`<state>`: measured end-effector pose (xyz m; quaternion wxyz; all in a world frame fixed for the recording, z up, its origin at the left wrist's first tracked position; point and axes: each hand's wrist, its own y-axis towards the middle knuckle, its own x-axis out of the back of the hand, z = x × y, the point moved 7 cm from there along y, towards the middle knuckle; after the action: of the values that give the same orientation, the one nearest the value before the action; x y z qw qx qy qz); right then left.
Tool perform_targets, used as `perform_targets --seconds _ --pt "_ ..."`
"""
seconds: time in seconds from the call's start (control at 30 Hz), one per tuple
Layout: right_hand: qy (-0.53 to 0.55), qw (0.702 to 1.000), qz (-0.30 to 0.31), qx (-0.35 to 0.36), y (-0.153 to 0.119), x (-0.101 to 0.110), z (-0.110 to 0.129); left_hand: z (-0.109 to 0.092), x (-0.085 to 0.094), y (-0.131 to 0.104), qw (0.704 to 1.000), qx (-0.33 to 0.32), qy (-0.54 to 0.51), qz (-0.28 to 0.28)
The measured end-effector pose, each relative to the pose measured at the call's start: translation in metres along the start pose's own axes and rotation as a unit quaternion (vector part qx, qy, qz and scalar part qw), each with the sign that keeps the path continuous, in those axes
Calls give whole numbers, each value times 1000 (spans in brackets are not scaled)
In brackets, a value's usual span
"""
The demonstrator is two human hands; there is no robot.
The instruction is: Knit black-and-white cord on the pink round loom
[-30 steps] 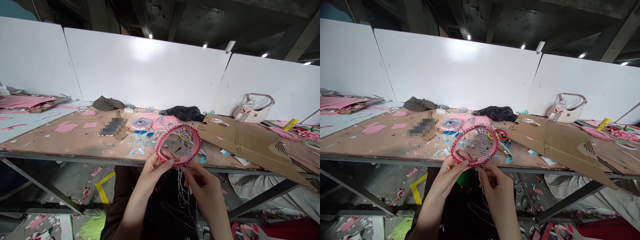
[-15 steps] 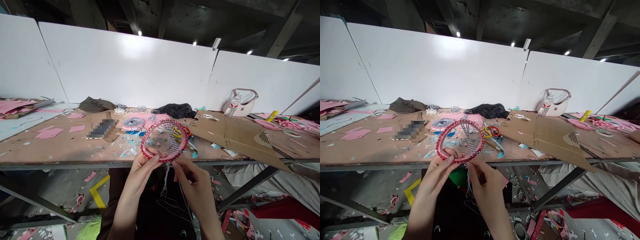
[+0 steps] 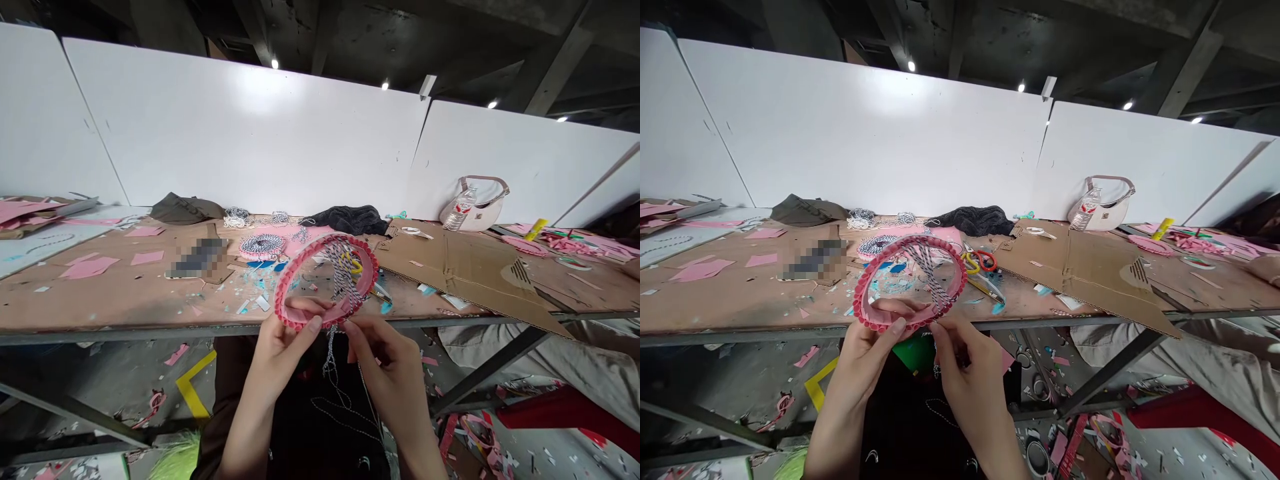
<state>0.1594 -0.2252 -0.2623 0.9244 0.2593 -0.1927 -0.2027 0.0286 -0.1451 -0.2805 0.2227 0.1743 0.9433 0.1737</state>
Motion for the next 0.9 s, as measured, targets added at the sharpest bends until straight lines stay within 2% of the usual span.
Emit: perform_targets --seconds 0.1,0.2,0.53,0.9 --pt "-5 1000 0 0 1 0 1 6 1 -1 997 61 -42 -13" --pt "-15 1000 -6 7 2 -1 3 9 3 0 993 85 -79 -13" --pt "-35 998 -25 46 3 -4 14 10 0 4 991 74 -114 -5" --pt "-45 999 11 3 10 -14 3 20 1 9 985 96 -145 -5"
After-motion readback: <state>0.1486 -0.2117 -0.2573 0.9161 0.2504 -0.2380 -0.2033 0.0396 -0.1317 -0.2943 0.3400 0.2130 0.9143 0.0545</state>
